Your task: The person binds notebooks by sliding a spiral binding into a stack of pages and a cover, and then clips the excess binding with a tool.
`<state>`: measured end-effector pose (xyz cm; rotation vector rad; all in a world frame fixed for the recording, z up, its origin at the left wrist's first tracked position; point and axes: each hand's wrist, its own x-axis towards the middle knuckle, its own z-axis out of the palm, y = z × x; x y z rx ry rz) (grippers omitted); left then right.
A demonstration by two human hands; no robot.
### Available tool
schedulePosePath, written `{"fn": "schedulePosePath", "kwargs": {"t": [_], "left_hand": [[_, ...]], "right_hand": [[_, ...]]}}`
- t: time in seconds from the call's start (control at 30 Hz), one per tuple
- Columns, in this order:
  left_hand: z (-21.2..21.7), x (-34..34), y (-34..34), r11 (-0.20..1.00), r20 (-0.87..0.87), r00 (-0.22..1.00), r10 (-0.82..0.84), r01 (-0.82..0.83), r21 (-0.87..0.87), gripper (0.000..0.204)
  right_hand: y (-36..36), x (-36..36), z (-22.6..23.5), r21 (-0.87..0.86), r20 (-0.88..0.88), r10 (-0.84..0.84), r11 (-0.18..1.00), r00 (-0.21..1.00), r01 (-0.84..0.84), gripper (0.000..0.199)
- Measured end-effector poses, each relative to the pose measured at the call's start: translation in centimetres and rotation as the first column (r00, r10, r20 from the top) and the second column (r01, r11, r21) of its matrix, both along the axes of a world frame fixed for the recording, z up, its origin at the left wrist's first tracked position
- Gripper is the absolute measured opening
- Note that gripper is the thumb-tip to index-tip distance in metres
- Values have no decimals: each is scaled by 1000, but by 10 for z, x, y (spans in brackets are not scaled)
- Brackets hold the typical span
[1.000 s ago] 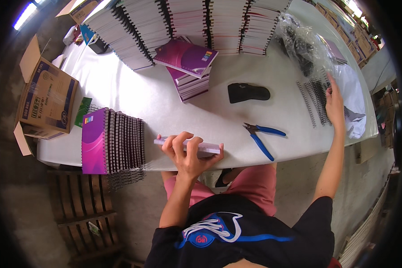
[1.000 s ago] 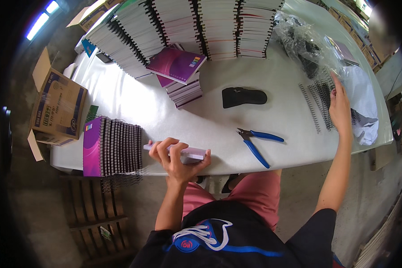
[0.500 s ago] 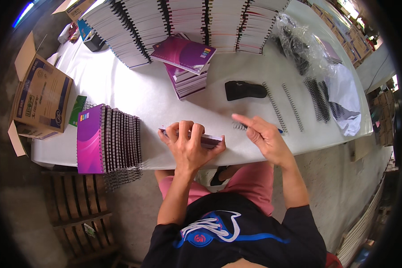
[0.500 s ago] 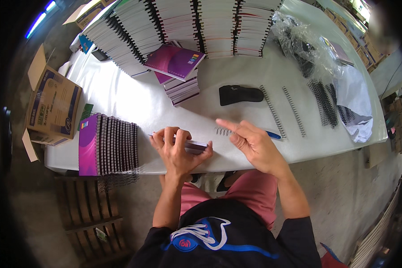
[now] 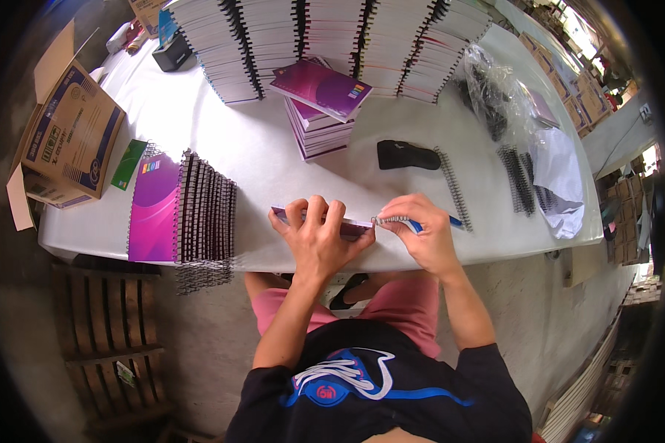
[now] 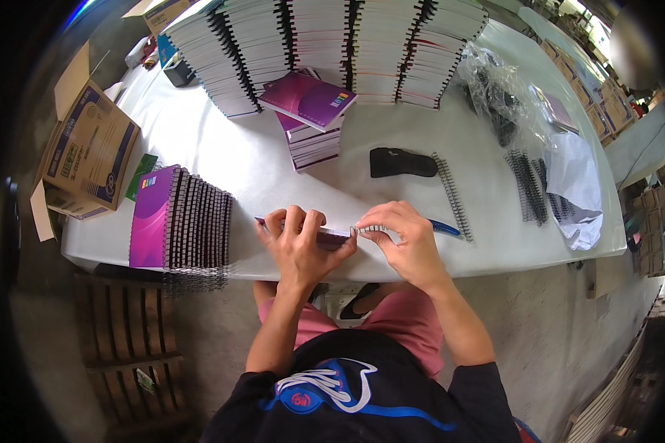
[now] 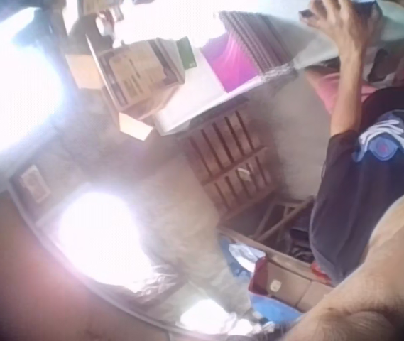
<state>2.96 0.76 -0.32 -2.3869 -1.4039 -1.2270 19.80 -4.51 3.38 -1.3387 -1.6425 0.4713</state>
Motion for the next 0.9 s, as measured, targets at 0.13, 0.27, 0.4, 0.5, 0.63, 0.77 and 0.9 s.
{"fn": "schedulePosePath", "kwargs": {"t": [0.13,0.27,0.4,0.5,0.63,0.77,0.9], "left_hand": [[3,-1,1,1000,-2,1000,-5,5,0,43],[1,-2,-1,998,10,1000,-20,21,-56,44],[3,-2,0,1000,-31,999,-5,4,-25,44],[2,-4,3,1000,-6,1000,-13,13,0,45],[3,-5,0,999,-38,999,-14,12,-44,47],[-1,-12,6,997,-55,997,-56,53,-57,47],[3,-15,1,987,-38,992,-122,117,-110,45]], "right_hand": [[2,-3,3,2,43,-42,999,998,42,26],[0,-6,3,-14,40,-18,1000,999,18,32],[0,-4,7,-73,-1,47,996,999,-47,30],[-1,-1,7,-69,-24,71,995,997,-72,30],[-3,5,6,-189,17,145,972,989,-139,34],[-5,0,23,-443,-133,112,882,985,-160,39],[-8,-5,25,-320,-11,146,937,989,-142,38]]}}
